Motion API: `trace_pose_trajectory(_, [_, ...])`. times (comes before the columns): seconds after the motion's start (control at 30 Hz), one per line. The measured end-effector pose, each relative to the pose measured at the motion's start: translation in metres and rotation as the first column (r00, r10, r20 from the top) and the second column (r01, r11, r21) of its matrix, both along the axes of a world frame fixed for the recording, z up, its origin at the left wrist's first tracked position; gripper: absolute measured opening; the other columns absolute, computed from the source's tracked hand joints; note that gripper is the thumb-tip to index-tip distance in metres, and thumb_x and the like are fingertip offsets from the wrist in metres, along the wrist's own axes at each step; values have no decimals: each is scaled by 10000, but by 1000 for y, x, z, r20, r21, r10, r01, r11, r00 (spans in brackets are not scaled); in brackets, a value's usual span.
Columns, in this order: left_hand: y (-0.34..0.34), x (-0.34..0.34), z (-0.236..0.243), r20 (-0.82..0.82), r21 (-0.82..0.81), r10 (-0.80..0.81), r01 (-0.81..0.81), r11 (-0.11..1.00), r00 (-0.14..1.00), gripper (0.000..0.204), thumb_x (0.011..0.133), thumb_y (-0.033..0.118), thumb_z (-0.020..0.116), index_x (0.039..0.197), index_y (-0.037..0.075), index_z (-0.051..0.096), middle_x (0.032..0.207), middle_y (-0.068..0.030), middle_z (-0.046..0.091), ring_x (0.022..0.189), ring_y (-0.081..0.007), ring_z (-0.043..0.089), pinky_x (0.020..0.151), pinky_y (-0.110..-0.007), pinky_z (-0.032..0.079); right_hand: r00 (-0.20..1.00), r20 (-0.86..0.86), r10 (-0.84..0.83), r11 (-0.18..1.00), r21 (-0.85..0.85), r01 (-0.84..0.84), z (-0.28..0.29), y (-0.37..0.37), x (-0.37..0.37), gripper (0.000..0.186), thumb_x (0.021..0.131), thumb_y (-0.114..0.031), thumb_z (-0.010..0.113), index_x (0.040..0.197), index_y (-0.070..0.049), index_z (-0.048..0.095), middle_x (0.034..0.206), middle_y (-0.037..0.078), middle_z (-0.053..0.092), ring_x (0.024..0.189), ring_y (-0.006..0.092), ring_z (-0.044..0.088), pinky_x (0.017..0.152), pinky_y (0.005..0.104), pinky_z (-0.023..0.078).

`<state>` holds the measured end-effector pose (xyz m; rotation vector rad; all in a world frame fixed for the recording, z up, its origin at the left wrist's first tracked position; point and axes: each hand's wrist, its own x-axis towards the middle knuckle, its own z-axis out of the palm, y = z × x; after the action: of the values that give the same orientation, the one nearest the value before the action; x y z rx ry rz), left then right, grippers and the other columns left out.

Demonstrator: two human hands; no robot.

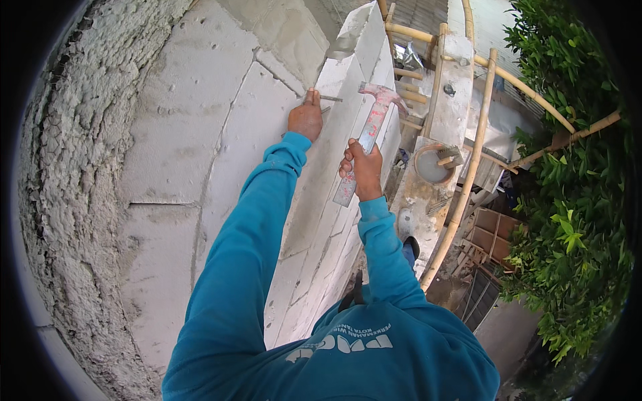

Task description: The person is installing white tiles on a curved wall using a hammer and a metal tool. They repeatedly tap the tiles into place and adjust their position while standing on scaffolding.

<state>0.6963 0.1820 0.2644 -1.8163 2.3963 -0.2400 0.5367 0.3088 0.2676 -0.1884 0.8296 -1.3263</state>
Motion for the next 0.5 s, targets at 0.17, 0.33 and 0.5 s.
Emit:
trace_pose_trajectory(0.17, [1,6,-2,-41,-9,-45,45,999,998,630,832,64,444,1450,-2,333,1505,-179,355,843,-332,682,739,-435,552,637,97,-764,645,102,758,12,-4,-40,170,938,-131,533,934,-25,399,640,45,452,473,142,466,412,315,435])
trace_pose_trajectory(0.33, [-5,-10,3,-18,-11,-46,45,999,999,614,838,61,457,1434,-31,344,1502,-187,360,862,-334,686,741,-425,559,956,-62,-288,949,114,294,-19,7,59,140,928,-94,521,966,-17,411,600,54,447,430,172,451,396,347,418])
trace_pose_trajectory(0.5, [7,-1,7,17,10,-4,3,1000,1000,606,837,56,467,1425,-43,358,1489,-190,382,870,-324,689,743,-410,562,997,32,-69,997,48,68,-18,13,-6,144,907,-88,561,946,-31,435,656,45,463,429,130,456,374,312,408])
